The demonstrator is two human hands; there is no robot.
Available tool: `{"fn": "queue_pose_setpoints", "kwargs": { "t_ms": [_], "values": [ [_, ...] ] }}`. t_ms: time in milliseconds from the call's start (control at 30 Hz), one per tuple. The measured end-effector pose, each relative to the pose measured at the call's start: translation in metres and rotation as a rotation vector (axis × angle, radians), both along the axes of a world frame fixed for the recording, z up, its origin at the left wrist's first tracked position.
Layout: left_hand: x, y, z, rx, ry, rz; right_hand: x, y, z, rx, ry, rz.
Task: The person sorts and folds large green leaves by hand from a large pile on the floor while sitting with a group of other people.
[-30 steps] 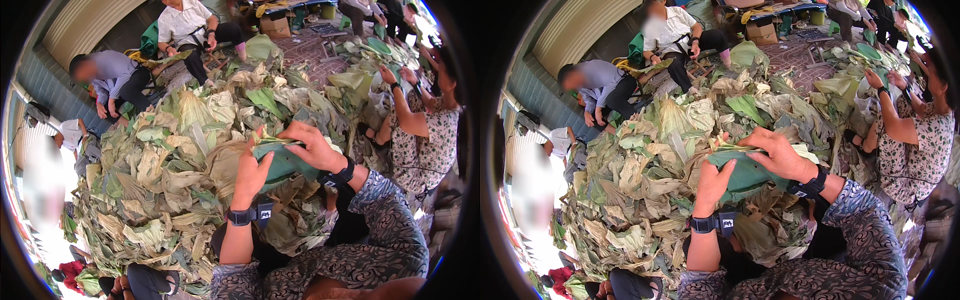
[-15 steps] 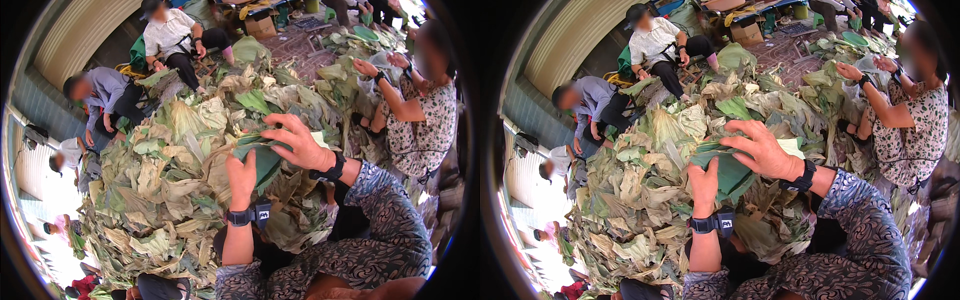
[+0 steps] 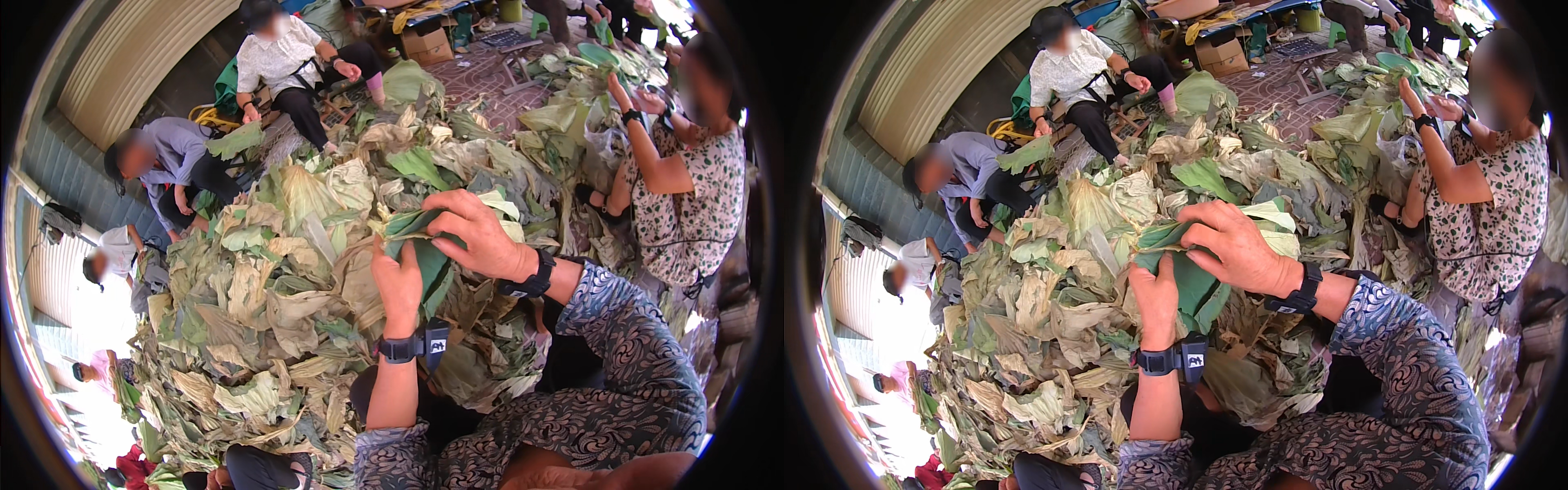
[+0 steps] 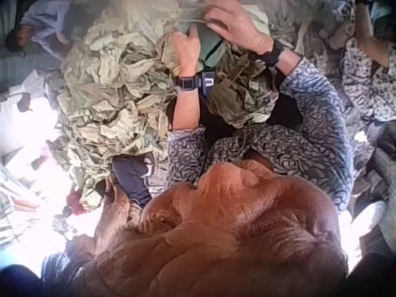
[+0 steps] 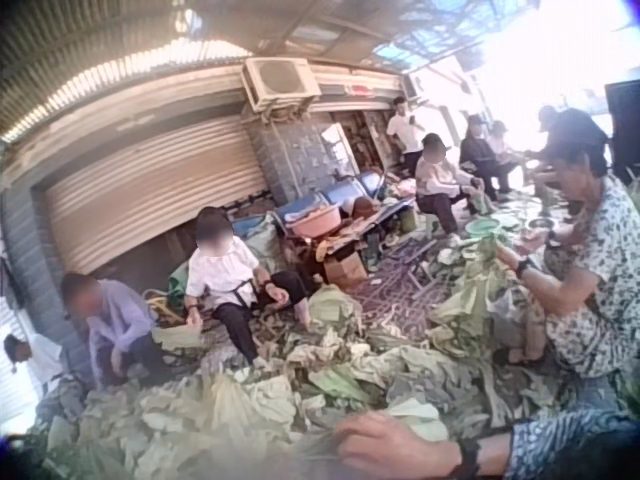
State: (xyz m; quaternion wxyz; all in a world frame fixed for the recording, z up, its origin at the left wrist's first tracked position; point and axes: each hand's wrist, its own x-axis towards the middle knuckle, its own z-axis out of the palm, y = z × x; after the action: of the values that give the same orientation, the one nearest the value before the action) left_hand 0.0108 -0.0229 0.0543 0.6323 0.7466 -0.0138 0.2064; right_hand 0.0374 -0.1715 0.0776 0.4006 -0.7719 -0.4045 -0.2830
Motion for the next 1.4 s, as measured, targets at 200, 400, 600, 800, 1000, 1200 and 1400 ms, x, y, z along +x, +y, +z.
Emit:
{"fn": "queue_pose_setpoints", "kwargs": {
  "t_ms": [200, 400, 600, 800, 1000, 1200, 1400],
  "values": [
    [-0.001, 0.000, -0.004, -0.077, -0.038, 0.018, -0.001, -0.001, 0.007, -0.021, 0.006, -0.059],
    [-0.001, 0.002, -0.003, -0.083, -0.080, 0.036, -0.002, 0.001, 0.007, -0.043, -0.037, -0.093],
    [-0.005, -0.007, 0.007, -0.126, -0.125, 0.055, -0.009, 0.000, 0.015, -0.012, -0.093, -0.128],
    [-0.001, -0.008, -0.001, -0.261, -0.179, 0.078, -0.013, -0.001, 0.008, -0.045, -0.079, -0.018],
    [-0.001, -0.010, -0.002, -0.212, -0.119, 0.042, -0.013, -0.002, 0.011, -0.052, -0.111, -0.048],
    [0.000, -0.009, -0.005, -0.242, -0.145, 0.011, -0.013, -0.002, 0.012, -0.040, -0.101, -0.054],
    [-0.004, -0.012, 0.001, -0.242, -0.138, 0.006, -0.009, -0.004, 0.009, -0.057, -0.081, -0.066]
  ]
}}
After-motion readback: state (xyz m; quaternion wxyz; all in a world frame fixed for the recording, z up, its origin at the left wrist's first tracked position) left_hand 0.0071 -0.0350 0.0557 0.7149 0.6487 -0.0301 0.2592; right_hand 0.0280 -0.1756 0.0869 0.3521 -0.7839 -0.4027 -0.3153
